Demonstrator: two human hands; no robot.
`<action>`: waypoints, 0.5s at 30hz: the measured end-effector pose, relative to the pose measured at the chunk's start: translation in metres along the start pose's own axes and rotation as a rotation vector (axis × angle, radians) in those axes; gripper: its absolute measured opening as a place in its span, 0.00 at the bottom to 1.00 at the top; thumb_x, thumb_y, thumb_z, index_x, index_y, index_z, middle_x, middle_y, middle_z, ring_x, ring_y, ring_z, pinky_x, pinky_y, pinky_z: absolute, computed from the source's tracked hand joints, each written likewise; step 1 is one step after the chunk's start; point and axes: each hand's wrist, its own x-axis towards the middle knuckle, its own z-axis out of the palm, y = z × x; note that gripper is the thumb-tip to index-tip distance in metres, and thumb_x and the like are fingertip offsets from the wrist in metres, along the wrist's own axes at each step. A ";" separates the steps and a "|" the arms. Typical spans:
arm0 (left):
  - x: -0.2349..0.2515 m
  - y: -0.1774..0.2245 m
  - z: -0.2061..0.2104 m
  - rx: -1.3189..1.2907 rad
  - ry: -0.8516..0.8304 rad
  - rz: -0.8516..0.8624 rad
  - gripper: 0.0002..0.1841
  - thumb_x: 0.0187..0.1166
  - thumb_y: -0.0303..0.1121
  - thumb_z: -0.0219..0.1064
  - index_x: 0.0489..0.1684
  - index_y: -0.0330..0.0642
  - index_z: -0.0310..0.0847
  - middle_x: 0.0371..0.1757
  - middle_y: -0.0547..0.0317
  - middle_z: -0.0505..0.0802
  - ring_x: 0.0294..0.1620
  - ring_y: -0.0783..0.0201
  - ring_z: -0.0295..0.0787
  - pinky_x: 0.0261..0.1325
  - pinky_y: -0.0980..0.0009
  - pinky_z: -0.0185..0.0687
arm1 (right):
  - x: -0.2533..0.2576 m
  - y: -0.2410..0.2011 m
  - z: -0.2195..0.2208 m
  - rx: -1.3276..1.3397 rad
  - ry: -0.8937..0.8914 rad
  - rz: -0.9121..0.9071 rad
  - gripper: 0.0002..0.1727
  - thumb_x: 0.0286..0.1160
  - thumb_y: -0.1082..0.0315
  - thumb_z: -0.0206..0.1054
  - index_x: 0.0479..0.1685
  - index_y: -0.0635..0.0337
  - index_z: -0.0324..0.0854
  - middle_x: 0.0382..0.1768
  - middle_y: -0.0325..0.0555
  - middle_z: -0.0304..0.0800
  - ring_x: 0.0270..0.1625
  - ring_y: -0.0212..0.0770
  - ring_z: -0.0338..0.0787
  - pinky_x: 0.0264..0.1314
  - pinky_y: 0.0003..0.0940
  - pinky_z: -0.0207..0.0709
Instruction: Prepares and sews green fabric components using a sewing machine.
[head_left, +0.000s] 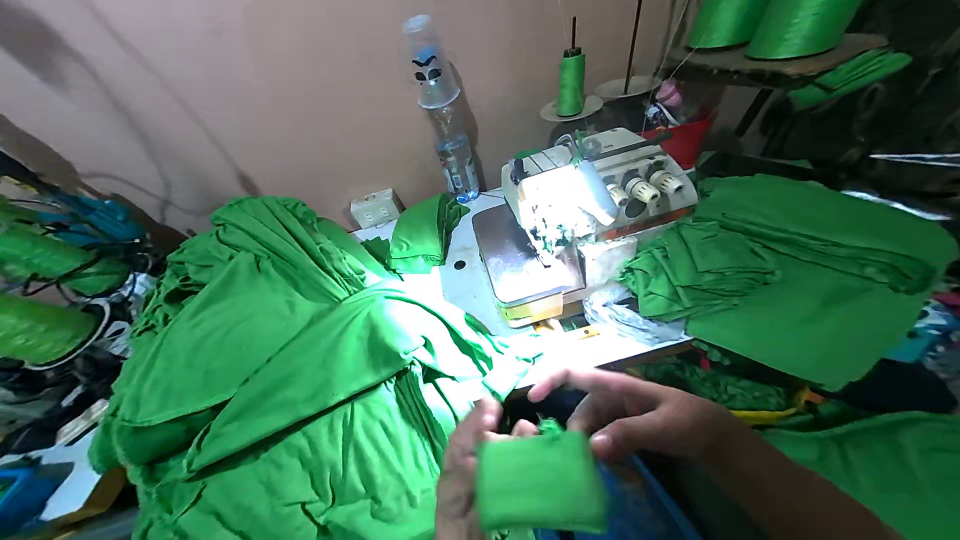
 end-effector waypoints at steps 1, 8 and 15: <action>0.003 0.005 0.001 -0.106 -0.019 0.075 0.21 0.84 0.35 0.64 0.75 0.43 0.82 0.68 0.59 0.91 0.67 0.67 0.88 0.74 0.67 0.80 | 0.001 0.005 -0.003 -0.077 -0.033 0.062 0.25 0.85 0.64 0.60 0.81 0.49 0.62 0.34 0.30 0.89 0.24 0.17 0.80 0.25 0.14 0.74; 0.002 0.002 -0.001 0.320 -0.173 -0.129 0.18 0.80 0.45 0.69 0.68 0.63 0.83 0.68 0.78 0.88 0.67 0.78 0.83 0.71 0.77 0.78 | -0.001 0.004 -0.005 0.105 -0.079 -0.006 0.31 0.81 0.52 0.62 0.85 0.39 0.65 0.40 0.29 0.94 0.20 0.16 0.79 0.19 0.13 0.72; 0.015 0.017 -0.007 -0.060 -0.082 0.038 0.26 0.80 0.37 0.67 0.79 0.49 0.78 0.74 0.59 0.87 0.62 0.66 0.90 0.64 0.67 0.86 | 0.003 0.006 -0.009 -0.055 -0.039 0.197 0.06 0.84 0.61 0.58 0.52 0.47 0.75 0.18 0.21 0.79 0.14 0.12 0.67 0.16 0.10 0.58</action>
